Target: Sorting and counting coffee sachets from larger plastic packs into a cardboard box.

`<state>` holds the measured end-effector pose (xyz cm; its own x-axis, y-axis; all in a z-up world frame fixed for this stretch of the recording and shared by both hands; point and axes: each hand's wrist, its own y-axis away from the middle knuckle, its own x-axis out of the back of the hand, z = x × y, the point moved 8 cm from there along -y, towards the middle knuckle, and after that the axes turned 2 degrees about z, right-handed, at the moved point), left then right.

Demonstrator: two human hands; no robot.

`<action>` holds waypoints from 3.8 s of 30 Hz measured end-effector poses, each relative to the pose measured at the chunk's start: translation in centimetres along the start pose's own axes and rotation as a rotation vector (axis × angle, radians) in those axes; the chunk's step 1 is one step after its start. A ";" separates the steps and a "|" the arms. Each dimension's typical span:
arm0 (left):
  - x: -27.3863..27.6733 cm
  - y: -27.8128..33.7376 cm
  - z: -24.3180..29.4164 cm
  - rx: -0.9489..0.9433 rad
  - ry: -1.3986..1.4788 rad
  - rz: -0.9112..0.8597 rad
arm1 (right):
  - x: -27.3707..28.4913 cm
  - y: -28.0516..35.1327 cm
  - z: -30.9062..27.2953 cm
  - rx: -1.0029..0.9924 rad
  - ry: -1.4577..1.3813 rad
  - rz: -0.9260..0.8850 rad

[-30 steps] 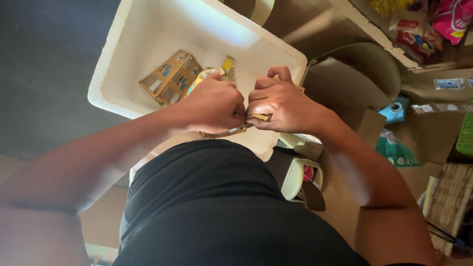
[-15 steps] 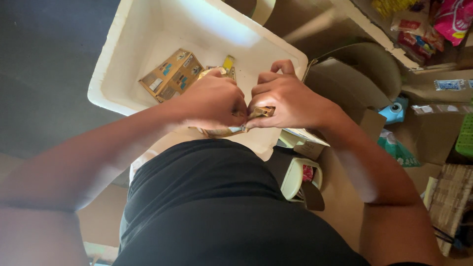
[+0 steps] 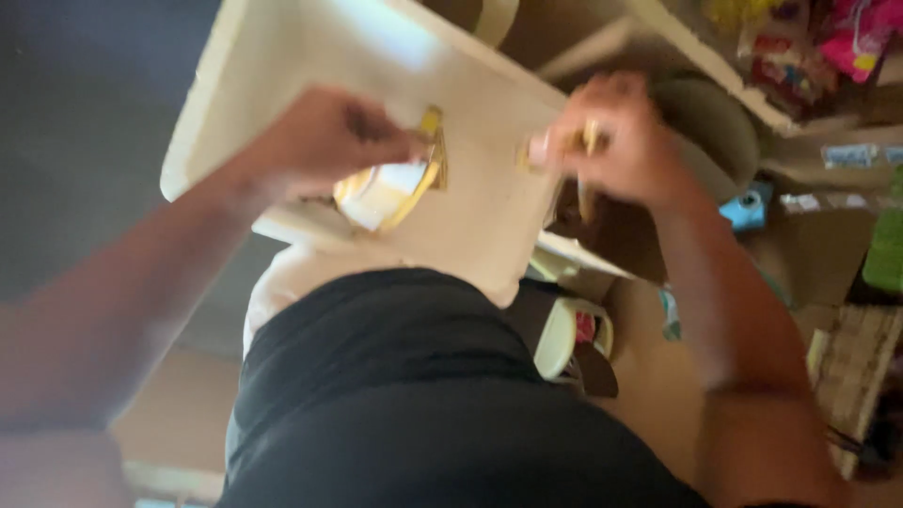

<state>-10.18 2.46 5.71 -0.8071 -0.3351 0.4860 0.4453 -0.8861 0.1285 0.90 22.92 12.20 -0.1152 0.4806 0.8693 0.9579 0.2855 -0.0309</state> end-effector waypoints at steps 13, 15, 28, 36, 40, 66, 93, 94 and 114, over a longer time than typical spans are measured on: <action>2.8 1.4 3.7 -0.059 0.575 0.173 | -17.3 2.2 13.8 -0.719 -0.589 0.556; 3.0 0.9 4.7 -0.010 0.538 0.208 | -14.7 1.5 8.0 -0.570 -0.949 0.555; 1.9 -5.1 3.4 -0.246 0.642 0.051 | -4.2 4.1 -4.3 -0.237 -1.420 0.851; -5.1 -8.0 8.7 -0.309 0.863 -0.245 | -1.4 7.9 -2.9 0.014 -1.545 0.849; -3.3 -10.3 7.6 -0.411 0.821 -0.095 | -1.4 10.6 -1.3 0.080 -1.422 0.962; 1.5 -2.6 15.9 -0.594 0.125 -0.096 | 2.1 0.7 -3.0 -0.131 -0.250 -0.109; -3.9 0.2 11.2 -0.396 -0.315 0.126 | 4.4 -0.2 -10.1 -0.131 0.479 -0.225; -3.3 0.8 11.9 -0.502 -0.289 0.231 | 4.5 -0.3 -10.4 -0.116 0.472 -0.213; -3.8 1.4 12.1 -0.416 -0.157 0.082 | 2.5 -1.0 -10.2 -0.175 0.400 -0.469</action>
<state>-1.84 6.38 14.49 -0.6925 -0.3856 0.6098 0.2859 -0.9227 -0.2588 2.34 15.39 19.40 -0.4574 -0.0184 0.8890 0.8624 0.2348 0.4486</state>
